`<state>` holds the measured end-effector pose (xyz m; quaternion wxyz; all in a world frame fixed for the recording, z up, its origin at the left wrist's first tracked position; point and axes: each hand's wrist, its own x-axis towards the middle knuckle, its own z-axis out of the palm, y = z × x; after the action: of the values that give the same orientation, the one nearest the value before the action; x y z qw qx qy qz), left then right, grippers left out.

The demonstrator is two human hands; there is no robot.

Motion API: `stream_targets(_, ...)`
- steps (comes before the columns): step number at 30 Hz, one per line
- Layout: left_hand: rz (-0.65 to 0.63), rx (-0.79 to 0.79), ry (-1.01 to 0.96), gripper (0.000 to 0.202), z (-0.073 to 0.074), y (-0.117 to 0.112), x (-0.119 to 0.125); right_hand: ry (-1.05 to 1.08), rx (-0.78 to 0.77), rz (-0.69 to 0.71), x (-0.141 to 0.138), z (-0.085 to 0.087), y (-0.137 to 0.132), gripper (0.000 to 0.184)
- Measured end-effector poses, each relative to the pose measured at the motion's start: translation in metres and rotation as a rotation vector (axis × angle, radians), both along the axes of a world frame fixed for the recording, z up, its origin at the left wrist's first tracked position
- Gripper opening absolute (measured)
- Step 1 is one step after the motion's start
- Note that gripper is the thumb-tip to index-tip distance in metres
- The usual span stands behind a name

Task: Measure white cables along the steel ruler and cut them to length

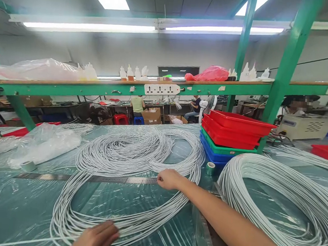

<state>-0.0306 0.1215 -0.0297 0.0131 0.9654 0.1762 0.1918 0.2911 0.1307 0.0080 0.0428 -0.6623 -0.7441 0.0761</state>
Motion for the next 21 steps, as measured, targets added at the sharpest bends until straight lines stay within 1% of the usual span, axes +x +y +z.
stream_targets(2,-0.068,-0.014,0.000,0.029,-0.014,-0.006,0.041,-0.003,0.000,-0.010,0.000,0.002,0.000,0.024)
stream_targets(5,-0.122,-0.052,0.023,0.022,-0.039,-0.013,0.087,-0.018,0.013,-0.021,0.001,0.005,-0.001,0.024)
stream_targets(8,-0.115,-0.133,0.106,0.017,-0.056,-0.026,0.122,-0.020,-0.010,0.003,0.001,0.008,0.000,0.024)
stream_targets(10,-0.120,-0.209,0.158,0.016,-0.060,-0.038,0.139,-0.020,-0.030,0.016,0.001,0.010,0.001,0.024)
stream_targets(13,-0.152,-0.323,0.174,0.015,-0.056,-0.061,0.155,-0.025,-0.030,0.024,0.003,0.011,0.001,0.023)
stream_targets(16,-0.160,-0.398,0.134,0.016,-0.042,-0.081,0.161,-0.025,-0.033,0.031,0.004,0.010,-0.001,0.023)
stream_targets(19,-0.178,-0.407,0.125,0.021,-0.025,-0.090,0.165,-0.026,-0.044,0.024,0.007,0.009,-0.003,0.023)
stream_targets(21,-0.175,-0.384,0.136,0.022,-0.018,-0.092,0.168,-0.022,-0.049,0.022,0.010,0.009,-0.003,0.023)
